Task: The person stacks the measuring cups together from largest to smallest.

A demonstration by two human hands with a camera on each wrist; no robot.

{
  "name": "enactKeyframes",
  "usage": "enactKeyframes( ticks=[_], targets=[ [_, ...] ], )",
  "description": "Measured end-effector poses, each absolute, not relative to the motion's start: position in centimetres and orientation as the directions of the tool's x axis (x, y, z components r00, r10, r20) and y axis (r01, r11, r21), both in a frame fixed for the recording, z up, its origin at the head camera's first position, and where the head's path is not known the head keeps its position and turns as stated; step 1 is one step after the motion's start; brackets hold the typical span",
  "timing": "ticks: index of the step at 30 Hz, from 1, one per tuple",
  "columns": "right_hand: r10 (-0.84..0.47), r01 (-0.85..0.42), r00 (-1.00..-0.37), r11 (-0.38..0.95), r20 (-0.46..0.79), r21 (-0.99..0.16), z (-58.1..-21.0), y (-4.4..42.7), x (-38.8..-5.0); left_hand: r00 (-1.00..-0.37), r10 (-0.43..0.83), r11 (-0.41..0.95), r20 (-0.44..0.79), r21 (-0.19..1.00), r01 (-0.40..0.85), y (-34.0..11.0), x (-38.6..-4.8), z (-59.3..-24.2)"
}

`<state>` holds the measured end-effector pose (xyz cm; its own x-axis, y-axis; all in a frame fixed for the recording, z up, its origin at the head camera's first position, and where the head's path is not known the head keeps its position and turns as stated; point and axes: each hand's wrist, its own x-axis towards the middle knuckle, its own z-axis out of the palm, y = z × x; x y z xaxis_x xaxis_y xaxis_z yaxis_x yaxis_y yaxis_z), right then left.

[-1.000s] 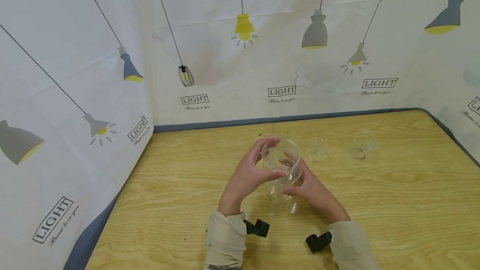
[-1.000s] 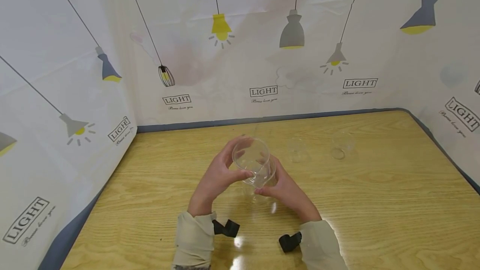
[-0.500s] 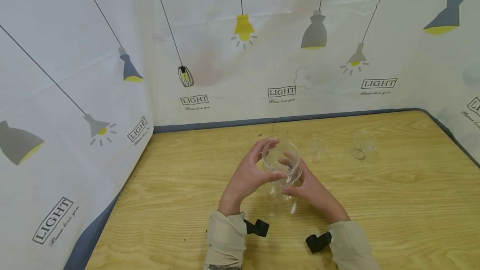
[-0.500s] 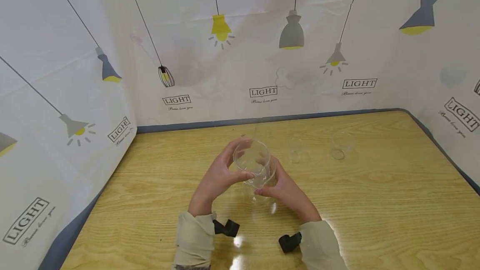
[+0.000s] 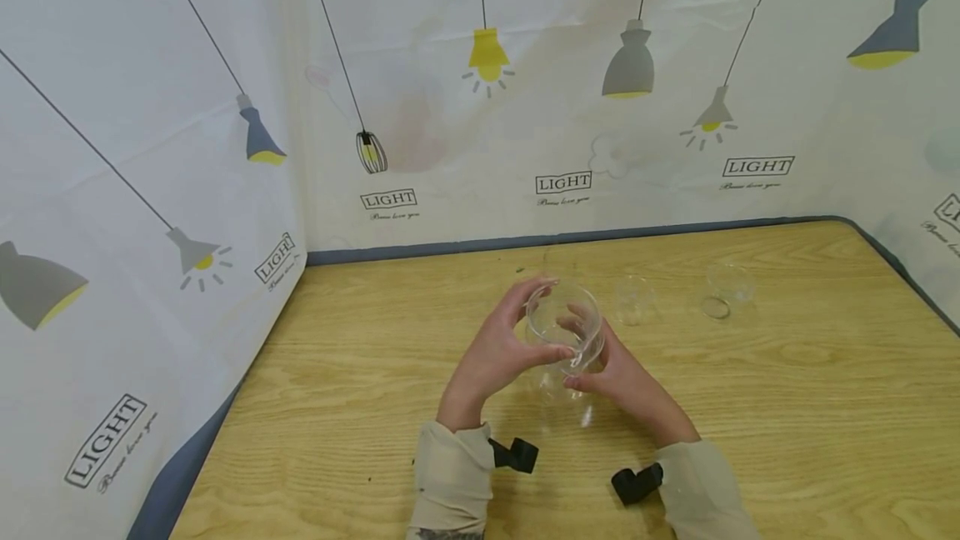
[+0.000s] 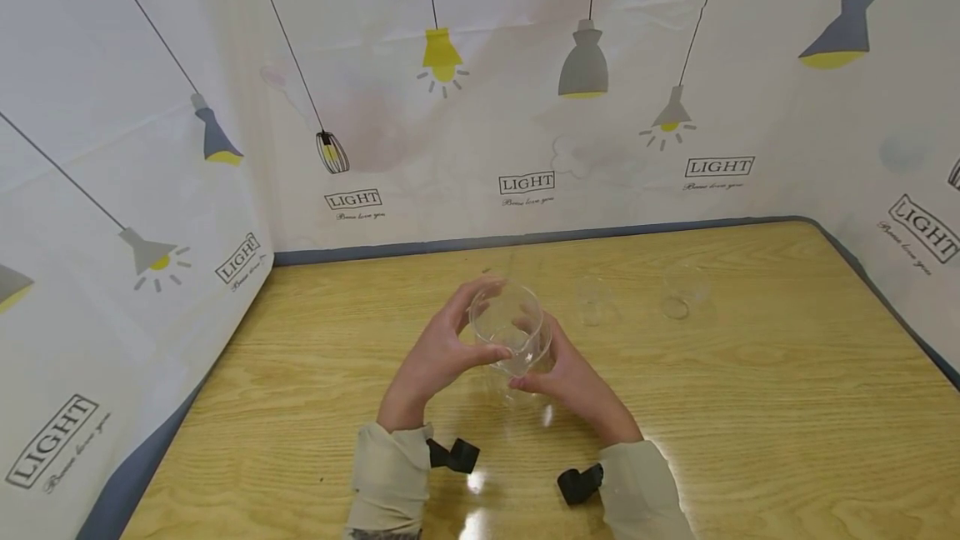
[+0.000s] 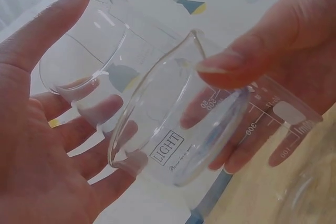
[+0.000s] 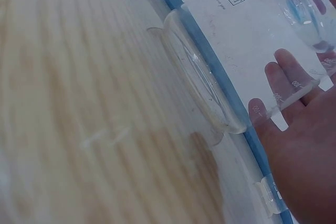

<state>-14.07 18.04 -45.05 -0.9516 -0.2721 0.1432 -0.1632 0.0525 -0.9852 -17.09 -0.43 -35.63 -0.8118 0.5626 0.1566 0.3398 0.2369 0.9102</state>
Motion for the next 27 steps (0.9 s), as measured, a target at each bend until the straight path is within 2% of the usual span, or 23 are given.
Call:
enactKeyframes(
  ticks=[27],
  targets=[
    [-0.286, -0.167, -0.947, 0.046, 0.148, -0.985, -45.08, 18.09, -14.05, -0.808, 0.577, 0.252, 0.119, 0.915, 0.314, -0.46, -17.24, -36.01]
  ],
)
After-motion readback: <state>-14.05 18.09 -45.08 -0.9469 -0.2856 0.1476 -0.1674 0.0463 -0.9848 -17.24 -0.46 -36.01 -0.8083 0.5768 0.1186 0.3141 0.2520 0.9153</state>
